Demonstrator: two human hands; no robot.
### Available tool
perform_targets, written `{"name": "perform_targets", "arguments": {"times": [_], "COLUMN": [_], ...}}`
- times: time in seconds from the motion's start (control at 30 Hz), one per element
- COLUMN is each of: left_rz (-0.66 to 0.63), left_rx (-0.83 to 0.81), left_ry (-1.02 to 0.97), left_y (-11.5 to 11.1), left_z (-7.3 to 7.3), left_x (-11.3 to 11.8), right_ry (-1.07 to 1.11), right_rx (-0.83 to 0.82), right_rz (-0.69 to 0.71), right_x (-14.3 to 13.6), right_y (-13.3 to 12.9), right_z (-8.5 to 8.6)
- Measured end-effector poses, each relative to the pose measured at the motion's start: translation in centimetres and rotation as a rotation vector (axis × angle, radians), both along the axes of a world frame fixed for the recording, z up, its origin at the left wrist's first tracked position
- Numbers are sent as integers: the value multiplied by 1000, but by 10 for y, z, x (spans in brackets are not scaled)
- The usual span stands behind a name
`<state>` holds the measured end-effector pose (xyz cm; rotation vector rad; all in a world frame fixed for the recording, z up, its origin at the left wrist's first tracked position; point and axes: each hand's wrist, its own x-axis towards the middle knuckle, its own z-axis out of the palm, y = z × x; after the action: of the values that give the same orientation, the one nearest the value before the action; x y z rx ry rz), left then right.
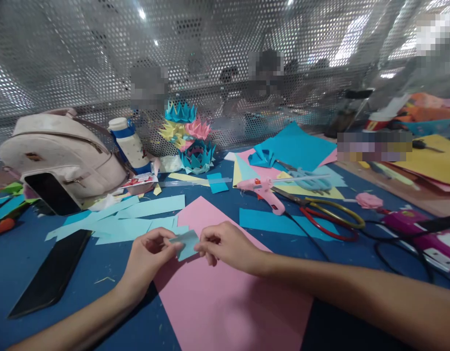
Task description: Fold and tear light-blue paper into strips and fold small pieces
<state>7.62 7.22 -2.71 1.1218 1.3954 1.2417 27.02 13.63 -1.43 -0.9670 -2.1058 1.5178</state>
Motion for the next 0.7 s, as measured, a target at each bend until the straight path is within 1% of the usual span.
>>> {"name": "perform_targets", "arguments": {"times": [0.1, 0.23, 0.3, 0.37, 0.43, 0.47, 0.57, 0.7], "left_rz": [11, 8, 5, 9, 20, 28, 38, -7], "left_rx": [0, 7, 0, -5, -5, -4, 0, -2], "left_ry": [-7, -23, -29, -32, -36, -38, -32, -2], "left_y": [0, 0, 0, 0, 0, 0, 0, -1], "left_z": [-2, -2, 0, 1, 1, 1, 0, 0], "left_x": [-1, -2, -2, -2, -2, -3, -5, -4], "right_ry": [-35, 3, 27, 53, 90, 103, 104, 104], "right_rx": [27, 63, 26, -59, -126, -130, -66, 53], "right_rz": [0, 12, -1, -19, -11, 5, 51, -3], "right_x": [0, -1, -2, -4, -6, -6, -7, -5], "right_y": [1, 3, 4, 4, 3, 3, 3, 5], "right_z": [-1, -2, -3, -4, -4, -4, -3, -2]}}
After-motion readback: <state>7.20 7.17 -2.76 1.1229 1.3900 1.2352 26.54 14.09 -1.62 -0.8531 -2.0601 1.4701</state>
